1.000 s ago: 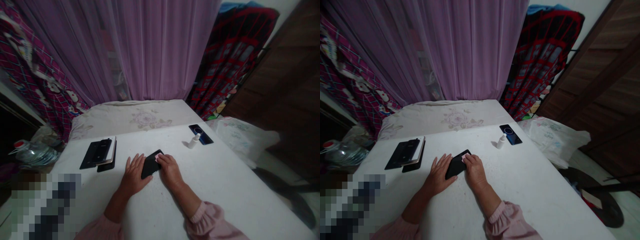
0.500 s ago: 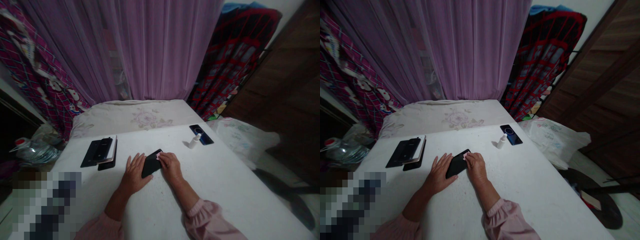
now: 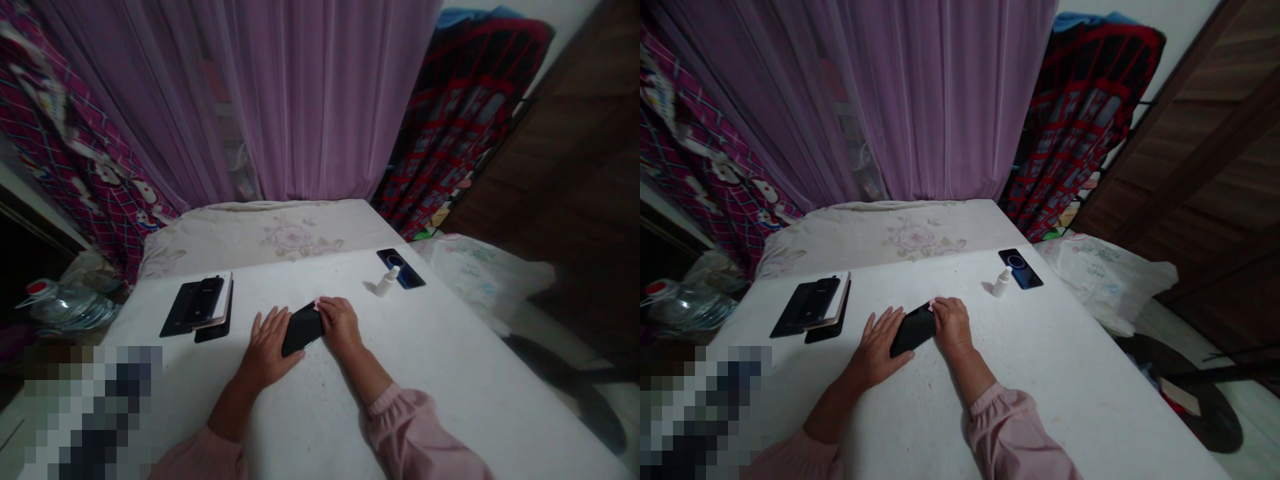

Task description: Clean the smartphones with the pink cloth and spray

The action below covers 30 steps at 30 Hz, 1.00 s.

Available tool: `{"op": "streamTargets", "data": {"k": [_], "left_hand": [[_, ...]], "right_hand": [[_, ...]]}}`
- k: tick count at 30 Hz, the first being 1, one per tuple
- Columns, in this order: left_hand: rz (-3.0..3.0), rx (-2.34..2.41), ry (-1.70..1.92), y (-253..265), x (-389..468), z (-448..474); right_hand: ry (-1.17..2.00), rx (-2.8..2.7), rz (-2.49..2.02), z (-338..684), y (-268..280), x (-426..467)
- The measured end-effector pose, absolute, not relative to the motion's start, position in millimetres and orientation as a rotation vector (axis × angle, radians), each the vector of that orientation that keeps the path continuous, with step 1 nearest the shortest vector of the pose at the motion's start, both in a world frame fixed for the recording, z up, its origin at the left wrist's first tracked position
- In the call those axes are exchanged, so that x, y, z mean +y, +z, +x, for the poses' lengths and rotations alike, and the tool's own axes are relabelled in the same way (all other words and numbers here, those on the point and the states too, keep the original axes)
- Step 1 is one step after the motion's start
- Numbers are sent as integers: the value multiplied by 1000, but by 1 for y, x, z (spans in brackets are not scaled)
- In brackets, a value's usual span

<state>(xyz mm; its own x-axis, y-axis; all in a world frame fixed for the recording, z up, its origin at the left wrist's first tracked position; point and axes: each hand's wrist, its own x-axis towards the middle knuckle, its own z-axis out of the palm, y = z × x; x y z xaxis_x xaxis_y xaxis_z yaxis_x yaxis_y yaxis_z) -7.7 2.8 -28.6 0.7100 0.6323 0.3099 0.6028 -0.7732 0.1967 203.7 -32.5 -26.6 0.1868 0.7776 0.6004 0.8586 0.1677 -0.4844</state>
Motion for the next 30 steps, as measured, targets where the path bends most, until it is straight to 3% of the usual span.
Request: {"op": "streamTargets", "data": {"k": [10,17,30], "left_hand": [[2836,1024,588,-30,1,-6],[2838,1018,563,-31,3,-7],[2729,1064,251,-13,9,9]], "right_hand": [[-64,-1710,-1603,207,-21,-65],[-69,-1661,-1630,208,-25,-30],[-155,-1665,-1620,221,-27,-63]]}}
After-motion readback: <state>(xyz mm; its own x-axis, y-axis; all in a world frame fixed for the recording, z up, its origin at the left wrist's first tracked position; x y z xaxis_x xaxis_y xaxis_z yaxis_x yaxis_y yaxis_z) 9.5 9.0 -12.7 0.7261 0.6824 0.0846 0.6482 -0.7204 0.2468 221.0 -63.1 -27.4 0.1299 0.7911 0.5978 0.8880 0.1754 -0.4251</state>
